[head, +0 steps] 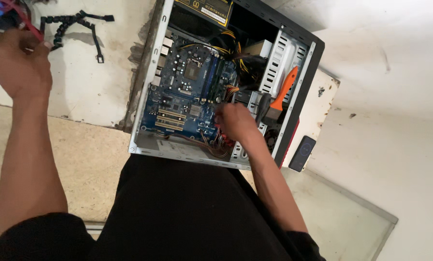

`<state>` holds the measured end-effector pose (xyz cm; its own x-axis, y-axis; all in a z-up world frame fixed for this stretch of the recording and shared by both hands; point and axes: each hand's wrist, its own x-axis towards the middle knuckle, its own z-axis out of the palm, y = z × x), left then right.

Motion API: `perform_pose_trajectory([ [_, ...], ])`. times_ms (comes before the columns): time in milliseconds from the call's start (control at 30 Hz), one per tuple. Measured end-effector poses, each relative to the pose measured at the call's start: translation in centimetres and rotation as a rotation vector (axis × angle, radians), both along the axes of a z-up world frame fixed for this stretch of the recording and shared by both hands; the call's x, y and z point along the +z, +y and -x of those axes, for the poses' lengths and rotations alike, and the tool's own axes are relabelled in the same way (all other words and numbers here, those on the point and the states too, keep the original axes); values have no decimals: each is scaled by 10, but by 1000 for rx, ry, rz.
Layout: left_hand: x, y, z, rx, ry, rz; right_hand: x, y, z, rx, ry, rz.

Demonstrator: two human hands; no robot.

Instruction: The person cleans a computer processor with a brush, then removes several cables from the motherboard and places them on the table. The person also removes a RAM stick from the motherboard.

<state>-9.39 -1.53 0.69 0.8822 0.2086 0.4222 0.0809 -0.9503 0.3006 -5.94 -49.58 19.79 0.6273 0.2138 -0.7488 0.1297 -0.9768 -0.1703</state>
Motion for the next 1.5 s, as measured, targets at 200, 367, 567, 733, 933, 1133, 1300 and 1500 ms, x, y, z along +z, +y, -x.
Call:
perform_pose_trajectory([
  [200, -37, 11, -1, 88, -62, 47, -54, 4, 10, 25, 53, 283],
  [367, -23, -1, -2, 140, -84, 77, -103, -11, 34, 101, -95, 297],
  [567, 93, -67, -28, 67, -166, 264, -88, 10, 29, -14, -74, 333],
  [733, 162, -159, -51, -54, -172, 395, -75, 28, 23, -91, 24, 355],
  [933, 172, -245, -49, -300, 119, 628, -115, 4, 31, 83, -57, 407],
  [1133, 164, -277, -36, -198, 121, 156, -140, -19, 52, -32, -247, 213],
  [1300, 20, -374, -5, -617, 74, 93, -235, -63, 63, -177, -392, 137],
  [1500, -26, -416, -20, -799, 769, 209, -193, -39, 48, -183, -193, 221],
])
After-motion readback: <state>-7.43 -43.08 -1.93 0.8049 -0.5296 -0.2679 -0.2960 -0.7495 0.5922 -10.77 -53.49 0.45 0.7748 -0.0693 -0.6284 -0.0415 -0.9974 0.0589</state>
